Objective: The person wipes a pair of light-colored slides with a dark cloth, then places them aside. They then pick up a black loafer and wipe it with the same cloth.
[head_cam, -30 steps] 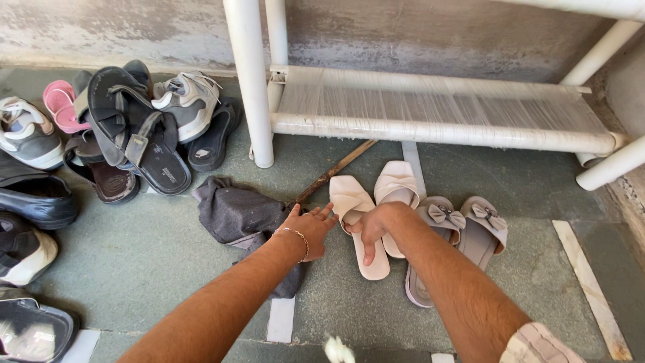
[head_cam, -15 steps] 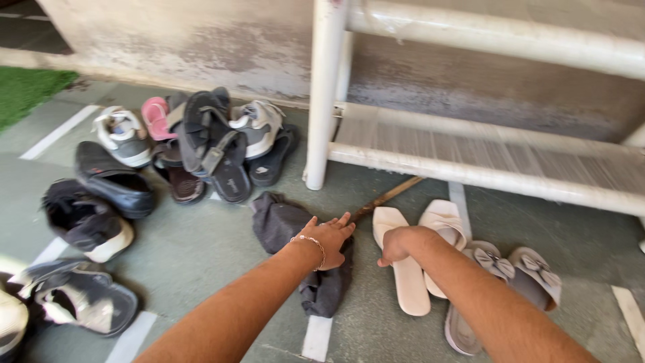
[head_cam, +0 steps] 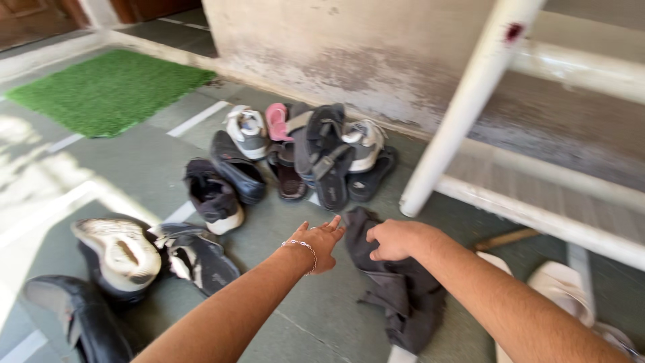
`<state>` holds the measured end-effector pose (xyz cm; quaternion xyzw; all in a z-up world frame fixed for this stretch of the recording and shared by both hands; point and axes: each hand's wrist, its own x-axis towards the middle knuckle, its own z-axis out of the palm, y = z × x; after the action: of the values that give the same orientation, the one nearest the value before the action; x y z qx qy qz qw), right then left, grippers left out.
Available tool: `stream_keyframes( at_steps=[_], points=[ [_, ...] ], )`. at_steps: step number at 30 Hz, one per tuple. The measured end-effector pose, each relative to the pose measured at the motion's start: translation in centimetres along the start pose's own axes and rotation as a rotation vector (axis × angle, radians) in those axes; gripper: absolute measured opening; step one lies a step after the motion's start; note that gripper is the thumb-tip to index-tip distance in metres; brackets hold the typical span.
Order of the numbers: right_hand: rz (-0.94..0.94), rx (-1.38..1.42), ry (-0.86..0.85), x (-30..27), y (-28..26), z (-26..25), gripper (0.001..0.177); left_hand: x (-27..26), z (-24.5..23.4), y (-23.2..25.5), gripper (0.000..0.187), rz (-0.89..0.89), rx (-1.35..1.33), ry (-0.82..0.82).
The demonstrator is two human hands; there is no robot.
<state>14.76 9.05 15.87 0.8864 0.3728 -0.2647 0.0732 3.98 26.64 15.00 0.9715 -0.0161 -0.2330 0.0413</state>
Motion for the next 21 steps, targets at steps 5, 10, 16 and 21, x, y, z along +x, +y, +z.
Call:
stream_keyframes(
  at_steps=[5, 10, 16, 21],
  points=[
    [-0.063, -0.044, 0.015, 1.9, -5.7, -0.9, 0.060, -1.8, 1.4, -5.2, 0.082, -0.131, -0.037, -0.028],
    [-0.153, -0.059, 0.086, 4.6, -9.1, -0.9, 0.060, -2.5, 3.4, -9.2, 0.083, -0.211, -0.031, 0.000],
    [-0.172, -0.064, 0.107, 7.8, -11.5, -1.2, 0.064, -4.6, 5.4, -14.0, 0.083, -0.287, -0.075, 0.066],
    [-0.221, -0.064, 0.165, 11.0, -12.9, -1.6, 0.070, -5.4, 6.5, -17.2, 0.086, -0.334, -0.094, 0.104]
  ],
)
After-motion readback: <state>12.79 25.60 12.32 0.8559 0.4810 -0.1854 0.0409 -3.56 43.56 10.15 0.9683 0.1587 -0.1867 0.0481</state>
